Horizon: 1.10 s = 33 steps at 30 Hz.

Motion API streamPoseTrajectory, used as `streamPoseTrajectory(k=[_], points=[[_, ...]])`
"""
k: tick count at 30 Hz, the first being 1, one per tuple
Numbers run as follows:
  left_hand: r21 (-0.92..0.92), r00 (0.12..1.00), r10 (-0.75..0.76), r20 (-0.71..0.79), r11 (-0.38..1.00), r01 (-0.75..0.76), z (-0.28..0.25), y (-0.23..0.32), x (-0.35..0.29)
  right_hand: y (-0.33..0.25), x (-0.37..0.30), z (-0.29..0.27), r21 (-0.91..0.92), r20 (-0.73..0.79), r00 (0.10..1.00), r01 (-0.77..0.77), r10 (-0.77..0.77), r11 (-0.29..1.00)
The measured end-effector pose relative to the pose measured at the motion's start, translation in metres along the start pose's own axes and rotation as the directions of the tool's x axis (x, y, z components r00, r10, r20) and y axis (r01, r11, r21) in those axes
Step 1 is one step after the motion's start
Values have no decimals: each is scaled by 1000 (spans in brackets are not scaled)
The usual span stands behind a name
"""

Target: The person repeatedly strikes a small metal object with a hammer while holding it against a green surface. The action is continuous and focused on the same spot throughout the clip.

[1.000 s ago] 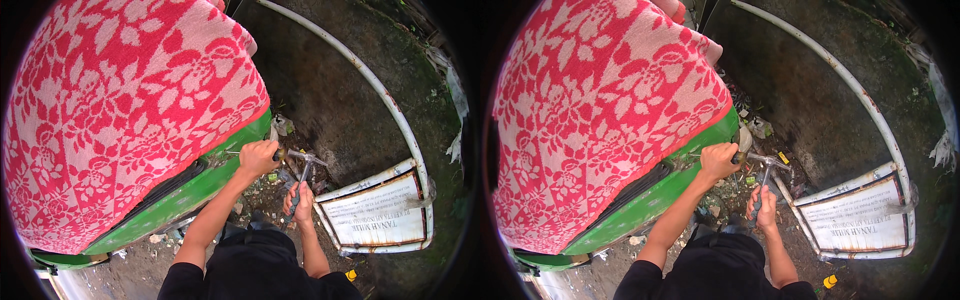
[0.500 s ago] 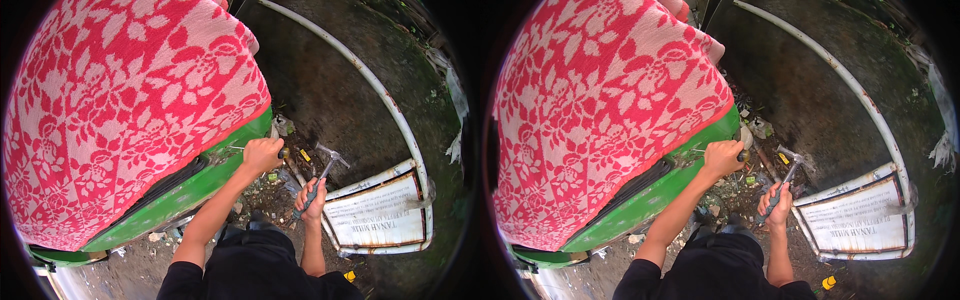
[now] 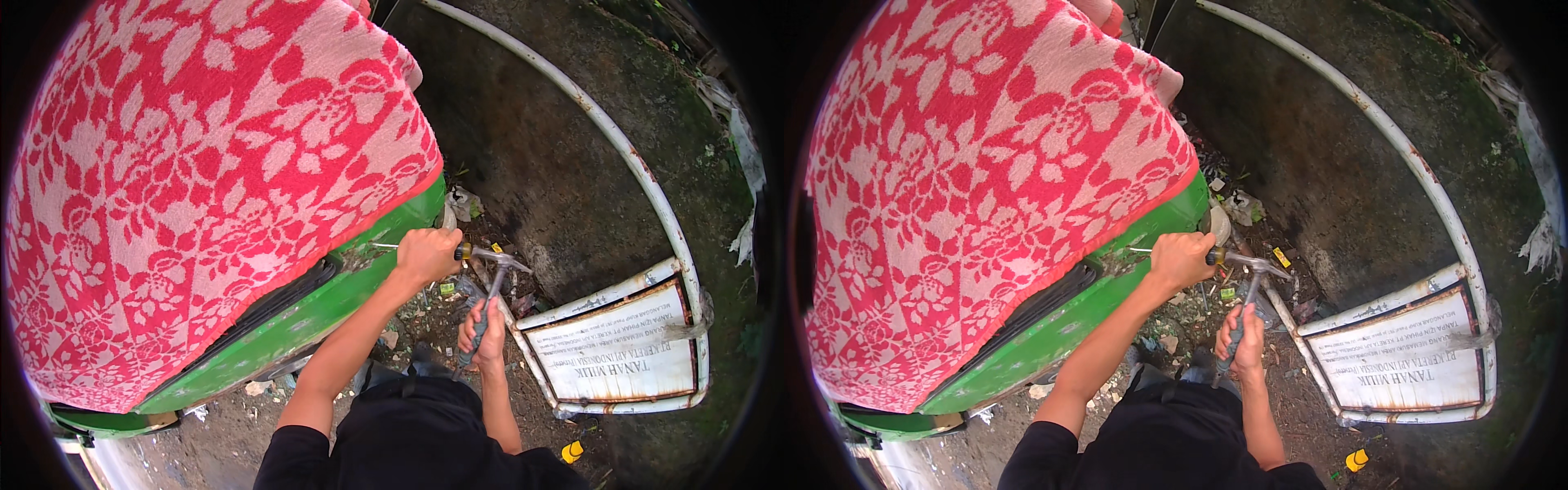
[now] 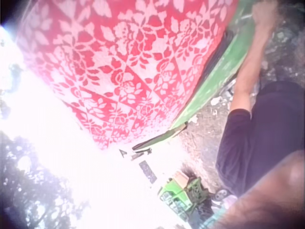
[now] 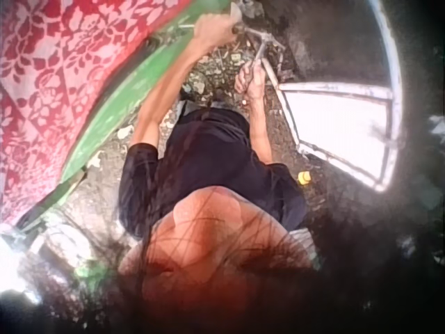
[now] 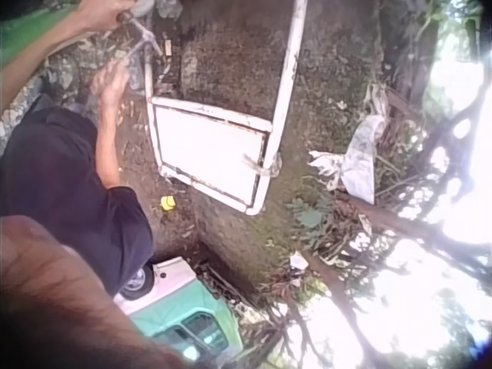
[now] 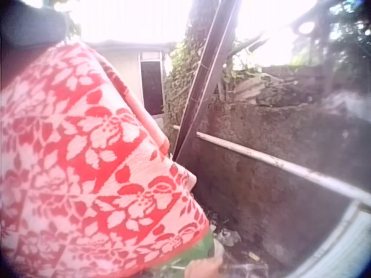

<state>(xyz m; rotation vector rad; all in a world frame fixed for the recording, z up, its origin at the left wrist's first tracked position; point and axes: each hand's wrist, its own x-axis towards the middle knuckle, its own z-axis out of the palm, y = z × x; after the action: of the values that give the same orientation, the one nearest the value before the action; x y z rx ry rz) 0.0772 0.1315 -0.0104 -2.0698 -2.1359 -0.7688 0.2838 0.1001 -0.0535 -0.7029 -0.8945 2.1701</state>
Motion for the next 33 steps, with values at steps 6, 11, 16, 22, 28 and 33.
streamPoseTrajectory(k=[6, 11, 16, 22, 28, 33], points=[[19, 1000, -2, -9, 1000, 2, 4, -7, -8, -14, 2, -4, 189, -167, 965, 233, -202, 954], [14, 997, -33, -68, 999, 34, 0, -5, 1, -3, 6, 3, -82, -20, 1000, -3, 2, 997], [24, 999, -46, 9, 999, 46, -3, -4, -3, -17, 5, -4, 167, -169, 964, 231, -203, 959], [-17, 994, -98, -49, 995, 97, -3, -7, -1, 0, 10, -4, -30, -8, 1000, -27, 27, 999], [27, 993, -81, -87, 996, 84, 5, -7, -6, -21, 15, 4, 278, -143, 966, 250, -217, 928], [9, 986, -153, -60, 988, 154, 2, -9, -9, -14, 13, 0, -100, 19, 1000, 27, -25, 995]])
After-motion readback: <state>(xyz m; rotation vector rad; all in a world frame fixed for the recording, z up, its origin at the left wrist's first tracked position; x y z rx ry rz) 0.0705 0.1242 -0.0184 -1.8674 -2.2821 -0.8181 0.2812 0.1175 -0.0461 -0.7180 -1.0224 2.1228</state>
